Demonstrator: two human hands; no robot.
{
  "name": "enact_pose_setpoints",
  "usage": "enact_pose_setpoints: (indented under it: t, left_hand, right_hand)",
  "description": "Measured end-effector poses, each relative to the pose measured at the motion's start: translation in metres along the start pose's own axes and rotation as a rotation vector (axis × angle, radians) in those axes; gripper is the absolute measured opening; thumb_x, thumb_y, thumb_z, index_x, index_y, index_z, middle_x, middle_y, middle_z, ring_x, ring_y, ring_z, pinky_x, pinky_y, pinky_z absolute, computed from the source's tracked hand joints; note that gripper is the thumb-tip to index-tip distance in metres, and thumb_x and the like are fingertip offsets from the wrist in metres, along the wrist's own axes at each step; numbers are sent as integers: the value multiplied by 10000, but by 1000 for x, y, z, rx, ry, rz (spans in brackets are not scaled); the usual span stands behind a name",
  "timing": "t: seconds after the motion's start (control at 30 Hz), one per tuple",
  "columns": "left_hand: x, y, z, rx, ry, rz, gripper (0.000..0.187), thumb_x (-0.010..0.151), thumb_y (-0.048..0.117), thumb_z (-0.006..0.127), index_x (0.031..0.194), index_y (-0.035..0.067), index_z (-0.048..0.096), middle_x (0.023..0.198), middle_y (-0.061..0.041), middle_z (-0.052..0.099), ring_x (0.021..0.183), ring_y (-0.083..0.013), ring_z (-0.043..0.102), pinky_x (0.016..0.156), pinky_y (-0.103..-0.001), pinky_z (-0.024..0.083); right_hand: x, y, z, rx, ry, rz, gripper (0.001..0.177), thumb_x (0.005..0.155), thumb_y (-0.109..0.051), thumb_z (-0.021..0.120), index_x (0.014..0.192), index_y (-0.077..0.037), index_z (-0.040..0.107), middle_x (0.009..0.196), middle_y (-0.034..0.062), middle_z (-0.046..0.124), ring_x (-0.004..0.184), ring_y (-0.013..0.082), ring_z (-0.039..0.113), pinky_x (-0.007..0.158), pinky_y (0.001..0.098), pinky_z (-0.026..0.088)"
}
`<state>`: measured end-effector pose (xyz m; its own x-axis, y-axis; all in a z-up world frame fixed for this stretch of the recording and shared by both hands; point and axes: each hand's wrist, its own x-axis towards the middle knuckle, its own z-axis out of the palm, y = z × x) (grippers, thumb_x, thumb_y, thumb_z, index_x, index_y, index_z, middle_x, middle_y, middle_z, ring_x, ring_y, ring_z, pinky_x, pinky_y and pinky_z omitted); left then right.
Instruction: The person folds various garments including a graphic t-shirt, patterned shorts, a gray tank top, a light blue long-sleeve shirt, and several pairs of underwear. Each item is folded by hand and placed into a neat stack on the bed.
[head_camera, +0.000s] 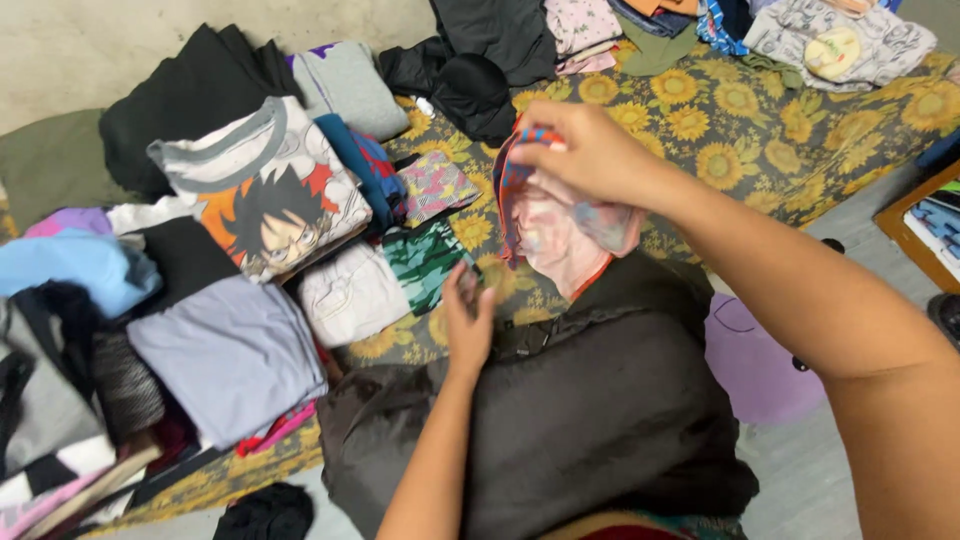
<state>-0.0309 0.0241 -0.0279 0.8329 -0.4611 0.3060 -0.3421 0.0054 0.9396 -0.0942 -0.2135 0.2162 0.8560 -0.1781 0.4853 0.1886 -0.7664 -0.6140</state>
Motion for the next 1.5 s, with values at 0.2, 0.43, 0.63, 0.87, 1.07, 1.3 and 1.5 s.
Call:
enact_pose_setpoints:
  t: [0.2,0.43,0.63,0.87,1.07,1.3,1.5]
  left_hand:
    - [21,61,10,-45,-18,220,621,916,136,767,1442,15,460,1324,-129,579,1224,-247,568,1035,-343,461]
    - [39,30,-62,-128,-75,-58,217,946,2,603,1136,24,705,912,7,666,833,-59,570,740,-230,464]
    - [68,58,-104,-67,-189,-3,257,926,-34,563,1121,35,714,986,21,710,897,-51,610,813,-198,485]
    - [113,103,-92,271,-191,149,332,913,-37,562,1187,46,729,1053,-58,772,984,-138,717,914,-264,531]
    - [75,77,-81,452,-13,488,276,943,-25,607,1211,-4,665,1180,-219,698,1109,-381,659,984,-418,499]
    - [-26,-17,-68,701,-374,336,269,875,29,662,1140,49,707,1085,-178,718,1063,-378,657,958,-475,479]
    - [-52,-25,-63,678,-472,224,262,899,109,688,1155,59,716,1167,-132,720,1155,-320,639,1025,-452,434]
  right_hand:
    - [-20,-60,-7,95,-269,343,243,945,-283,744,1005,-58,674,775,68,646,688,142,578,614,355,459]
    - [-48,-6,-45,115,-102,118,195,974,-201,761,1074,-53,683,880,-60,655,804,10,583,688,224,490]
    - [-77,75,-38,232,-149,388,193,937,-117,770,1091,-58,670,771,-21,524,682,38,462,584,248,374]
    - [-52,108,-27,226,-18,511,122,989,-79,702,1093,-39,653,840,18,644,670,103,590,593,268,480]
    - [-84,128,-13,428,163,201,103,1068,10,649,1148,-25,597,1139,90,701,1100,144,700,990,279,598]
    - [-215,237,72,448,-157,514,77,926,-31,713,989,-50,672,1067,65,739,1017,140,696,933,313,554]
    - [-238,227,76,385,-189,635,150,905,-57,739,1045,-16,705,1013,53,737,971,124,676,886,269,519]
